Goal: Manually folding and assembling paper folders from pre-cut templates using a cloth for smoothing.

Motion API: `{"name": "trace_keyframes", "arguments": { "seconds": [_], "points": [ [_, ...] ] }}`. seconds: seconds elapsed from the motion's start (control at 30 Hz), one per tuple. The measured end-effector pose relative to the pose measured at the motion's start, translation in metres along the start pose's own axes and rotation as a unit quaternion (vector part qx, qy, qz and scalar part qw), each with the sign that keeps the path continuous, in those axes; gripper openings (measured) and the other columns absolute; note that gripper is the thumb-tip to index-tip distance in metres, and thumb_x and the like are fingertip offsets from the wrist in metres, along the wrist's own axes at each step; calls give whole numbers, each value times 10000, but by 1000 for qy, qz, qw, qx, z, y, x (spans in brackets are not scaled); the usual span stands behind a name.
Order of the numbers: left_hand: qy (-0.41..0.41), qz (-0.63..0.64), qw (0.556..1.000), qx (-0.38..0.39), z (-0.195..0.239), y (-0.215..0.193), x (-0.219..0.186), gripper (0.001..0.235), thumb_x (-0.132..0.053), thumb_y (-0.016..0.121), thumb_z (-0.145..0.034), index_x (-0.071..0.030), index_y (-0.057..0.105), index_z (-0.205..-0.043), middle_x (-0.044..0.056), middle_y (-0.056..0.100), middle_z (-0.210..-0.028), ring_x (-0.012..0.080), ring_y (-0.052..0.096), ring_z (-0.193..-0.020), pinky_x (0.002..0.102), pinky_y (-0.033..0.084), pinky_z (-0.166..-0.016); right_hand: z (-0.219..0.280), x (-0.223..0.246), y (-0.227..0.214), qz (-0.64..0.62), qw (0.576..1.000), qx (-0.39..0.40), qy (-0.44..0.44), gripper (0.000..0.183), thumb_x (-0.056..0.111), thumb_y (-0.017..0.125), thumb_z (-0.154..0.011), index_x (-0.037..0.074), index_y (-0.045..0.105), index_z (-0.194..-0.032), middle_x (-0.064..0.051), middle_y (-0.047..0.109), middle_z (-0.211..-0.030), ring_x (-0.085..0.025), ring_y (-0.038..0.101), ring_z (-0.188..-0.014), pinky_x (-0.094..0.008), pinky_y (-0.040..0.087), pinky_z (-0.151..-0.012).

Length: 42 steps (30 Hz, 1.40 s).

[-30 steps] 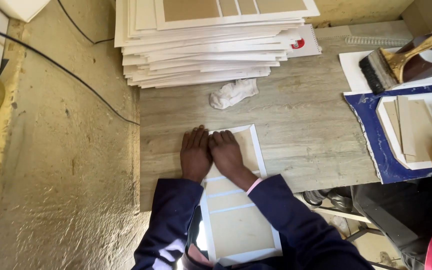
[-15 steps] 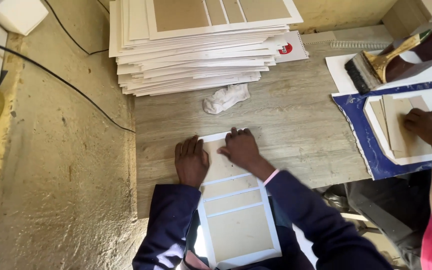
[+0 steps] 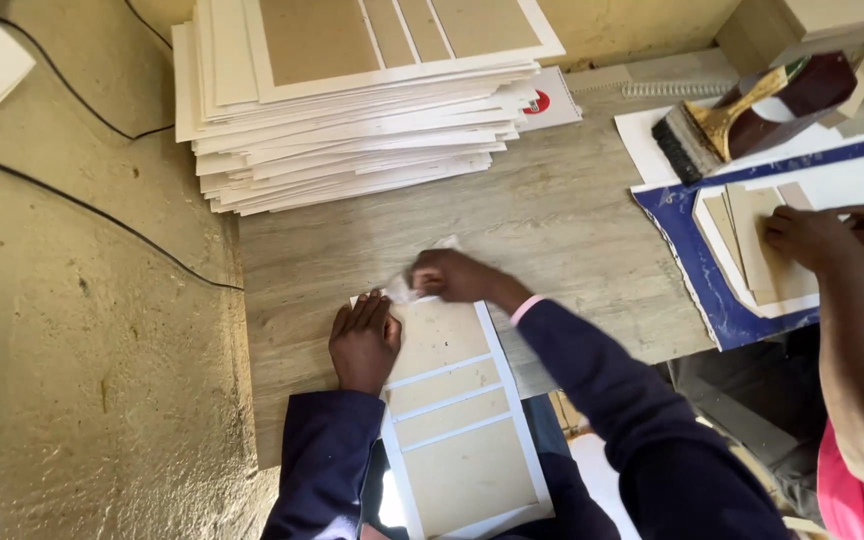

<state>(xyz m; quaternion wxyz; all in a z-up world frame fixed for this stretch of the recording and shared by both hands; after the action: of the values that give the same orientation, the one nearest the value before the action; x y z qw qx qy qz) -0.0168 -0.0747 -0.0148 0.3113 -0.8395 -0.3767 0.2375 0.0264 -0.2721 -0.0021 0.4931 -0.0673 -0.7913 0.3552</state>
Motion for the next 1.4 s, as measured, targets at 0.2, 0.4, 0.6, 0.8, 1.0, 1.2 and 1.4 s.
{"name": "trace_keyframes", "arguments": {
  "seconds": [0.2,0.4,0.6,0.8,1.0,1.2,1.4],
  "points": [
    [3,-10,1000,-13,-1,-1,-3,209,-152,742,-870,-162,875,-1031,61,853,-1097,223,806,-1086,367,585,-1016,-16,-43,23,67,990,23,126,114,89,796,-838,121,767,-943,-111,672,-801,-372,733,-805,-492,569,-793],
    [3,-2,1000,-29,-3,-8,4,184,-152,734,-832,-199,859,-958,-5,848,-951,190,815,-944,332,589,-839,1,-61,13,49,997,15,57,163,-24,759,-782,48,711,-920,-216,671,-897,-486,717,-921,-532,569,-855],
    [-30,41,999,15,47,-47,0,221,-304,776,-919,-185,842,-1094,38,841,-1055,236,800,-1021,440,562,-972,150,-101,-117,203,906,-10,371,153,295,882,-818,188,820,-907,-98,812,-862,-393,788,-972,-474,581,-866],
    [-491,-54,833,248,196,-126,-4,510,-668,553,-984,-280,720,-698,-84,749,-662,218,742,-693,362,534,-700,199,-81,-101,152,914,-86,366,80,74,679,-921,139,712,-889,-85,712,-1016,-273,695,-909,-385,518,-788],
    [-682,534,497,46,193,-106,-31,335,-187,747,-976,-43,706,-1275,195,797,-1031,274,720,-816,381,577,-703,193,-63,-108,154,902,-87,394,59,108,696,-945,133,699,-892,-98,698,-1025,-270,676,-877,-408,498,-750],
    [-602,617,486,144,102,-80,-46,516,-51,765,-901,-59,662,-1407,141,769,-1339,239,706,-1173,368,541,-1047,194,-71,-102,144,908,-93,382,45,119,701,-935,140,691,-896,-89,699,-1015,-267,667,-885,-410,483,-752],
    [-390,631,659,129,-31,-151,7,681,-82,820,-900,-56,534,-1518,198,816,-965,156,755,-852,295,611,-797,198,-72,-105,152,911,-104,369,141,248,754,-947,137,716,-1026,-143,675,-994,-399,720,-1057,-533,566,-923]
  ]
}}
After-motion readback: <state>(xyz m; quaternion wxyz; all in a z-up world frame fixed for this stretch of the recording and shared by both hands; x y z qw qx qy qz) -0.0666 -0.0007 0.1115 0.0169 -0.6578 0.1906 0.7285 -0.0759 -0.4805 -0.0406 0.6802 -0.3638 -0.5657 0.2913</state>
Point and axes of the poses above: each hand's wrist, its own z-axis away from the middle knuckle, its own y-axis out of the palm, x = y × z, the point moved 6 cm from there along -z, towards the middle knuckle
